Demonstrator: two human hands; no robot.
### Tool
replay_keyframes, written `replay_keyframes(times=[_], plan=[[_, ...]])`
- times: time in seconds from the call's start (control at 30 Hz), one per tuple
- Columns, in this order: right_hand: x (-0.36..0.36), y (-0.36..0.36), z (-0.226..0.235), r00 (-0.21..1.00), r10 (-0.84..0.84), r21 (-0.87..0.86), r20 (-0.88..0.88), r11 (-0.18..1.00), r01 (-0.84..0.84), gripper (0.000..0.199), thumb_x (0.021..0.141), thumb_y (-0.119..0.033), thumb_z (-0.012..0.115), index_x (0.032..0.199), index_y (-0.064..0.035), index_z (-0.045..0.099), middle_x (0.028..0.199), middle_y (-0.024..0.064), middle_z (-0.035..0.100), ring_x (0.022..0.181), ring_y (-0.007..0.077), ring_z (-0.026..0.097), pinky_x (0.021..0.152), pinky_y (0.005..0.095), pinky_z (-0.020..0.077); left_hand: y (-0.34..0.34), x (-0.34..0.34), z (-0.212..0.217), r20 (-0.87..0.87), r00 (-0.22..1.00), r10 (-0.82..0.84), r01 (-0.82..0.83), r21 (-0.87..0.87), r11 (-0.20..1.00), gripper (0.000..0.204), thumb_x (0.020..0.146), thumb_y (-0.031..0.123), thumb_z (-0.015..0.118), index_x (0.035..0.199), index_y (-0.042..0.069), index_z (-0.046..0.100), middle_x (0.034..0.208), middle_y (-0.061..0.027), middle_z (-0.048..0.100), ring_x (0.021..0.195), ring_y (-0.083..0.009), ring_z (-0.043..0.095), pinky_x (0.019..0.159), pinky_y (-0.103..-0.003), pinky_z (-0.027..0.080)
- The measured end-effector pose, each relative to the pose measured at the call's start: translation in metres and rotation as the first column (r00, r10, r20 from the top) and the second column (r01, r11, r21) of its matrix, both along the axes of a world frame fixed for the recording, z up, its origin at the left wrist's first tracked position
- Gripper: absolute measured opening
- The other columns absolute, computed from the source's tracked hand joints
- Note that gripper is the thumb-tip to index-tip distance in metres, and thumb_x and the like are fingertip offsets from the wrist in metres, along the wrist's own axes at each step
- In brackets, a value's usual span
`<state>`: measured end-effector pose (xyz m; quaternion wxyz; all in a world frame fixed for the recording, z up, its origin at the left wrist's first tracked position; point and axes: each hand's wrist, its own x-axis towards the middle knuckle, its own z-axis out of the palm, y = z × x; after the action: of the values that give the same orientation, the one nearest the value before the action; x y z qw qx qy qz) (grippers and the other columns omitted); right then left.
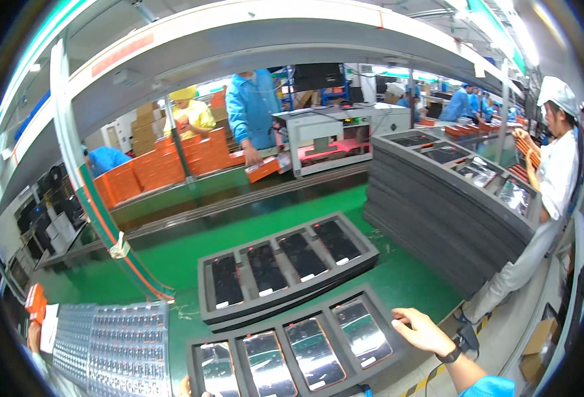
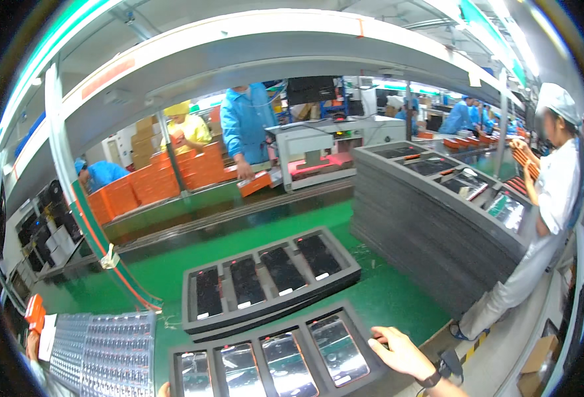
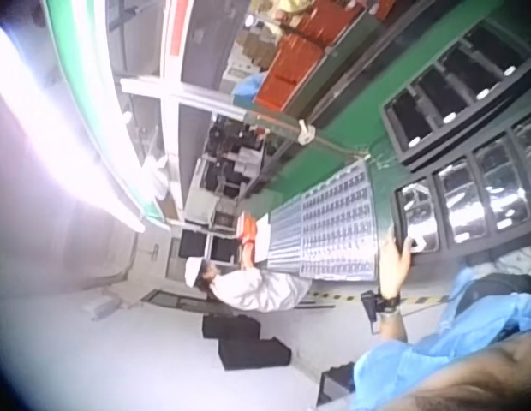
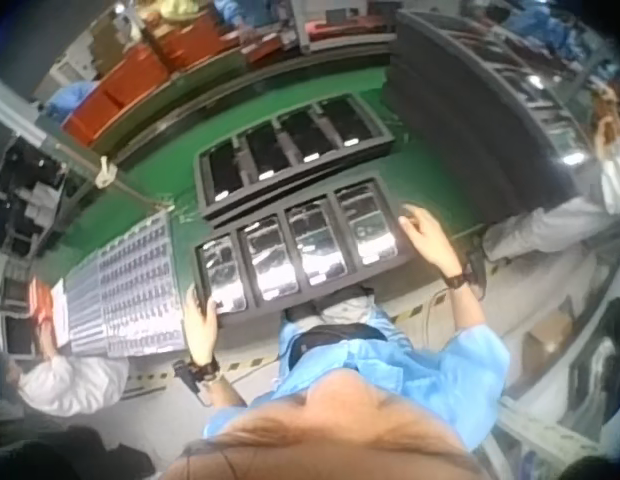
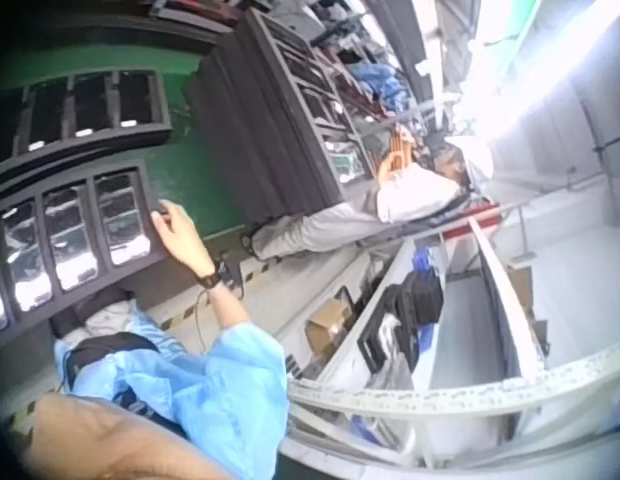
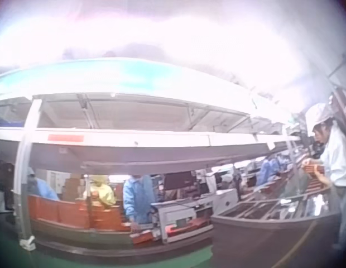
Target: Inspecting and stacking reflective electronic components or screens in a manufacturing environment.
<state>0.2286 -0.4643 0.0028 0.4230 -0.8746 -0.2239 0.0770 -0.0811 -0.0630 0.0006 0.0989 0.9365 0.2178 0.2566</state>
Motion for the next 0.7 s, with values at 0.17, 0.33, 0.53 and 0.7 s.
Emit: replay_keyframes(times=[0.17, 0.33, 0.53, 0.7], plan=[[0.017, -0.032, -0.008, 0.721, 0.026, 0.102, -0.692, 0.993, 0.062, 0.053, 0.097, -0.038, 0.067, 0.134, -0.0014, 0.057, 0.117, 0.0043, 0.064, 0.104, 0.0102, 0.058, 0.079, 0.0295, 0.0524, 0.012, -0.004, 0.007, -0.126, 0.989, 0.082, -0.150, -0.875, 0.461, 0.037, 0.101, 0.027, 0.062, 0.127, 0.001, 0.060, 0.086, -0.0029, 0.065, 0.070, -0.0104, 0.054, 0.065, -0.029, 0.045], [-0.022, -0.051, -0.011, 0.509, 0.263, 0.478, -0.820, 0.803, 0.356, 0.078, 0.087, -0.015, 0.075, 0.152, -0.0003, 0.035, 0.143, 0.0113, 0.053, 0.129, 0.0200, 0.051, 0.110, 0.0325, 0.0397, -0.016, -0.044, -0.012, 0.537, 0.817, 0.211, 0.287, -0.696, 0.658, 0.028, 0.100, 0.020, 0.059, 0.113, -0.003, 0.067, 0.106, -0.0098, 0.070, 0.098, -0.0176, 0.064, 0.090, -0.031, 0.050], [-0.058, -0.043, 0.049, 0.902, 0.160, 0.862, -0.400, 0.400, 0.312, 0.067, 0.080, -0.018, 0.063, 0.140, 0.0068, 0.049, 0.133, 0.0197, 0.061, 0.122, 0.0279, 0.058, 0.105, 0.0388, 0.0457, 0.020, -0.012, -0.002, 0.594, 0.478, 0.647, 0.725, -0.683, 0.091, 0.046, 0.103, 0.040, 0.051, 0.128, 0.001, 0.061, 0.115, -0.0126, 0.069, 0.103, -0.0264, 0.065, 0.096, -0.044, 0.051], [-0.062, -0.061, 0.142, 0.991, -0.039, 0.990, -0.126, 0.056, 0.128, 0.050, 0.088, -0.027, 0.057, 0.126, 0.0073, 0.060, 0.116, 0.0187, 0.070, 0.102, 0.0295, 0.070, 0.092, 0.0413, 0.0561, -0.060, 0.075, 0.031, 0.925, 0.328, 0.192, 0.785, -0.154, -0.600, 0.063, 0.103, 0.049, 0.049, 0.146, 0.003, 0.045, 0.121, -0.0132, 0.062, 0.094, -0.0251, 0.067, 0.077, -0.036, 0.055]])
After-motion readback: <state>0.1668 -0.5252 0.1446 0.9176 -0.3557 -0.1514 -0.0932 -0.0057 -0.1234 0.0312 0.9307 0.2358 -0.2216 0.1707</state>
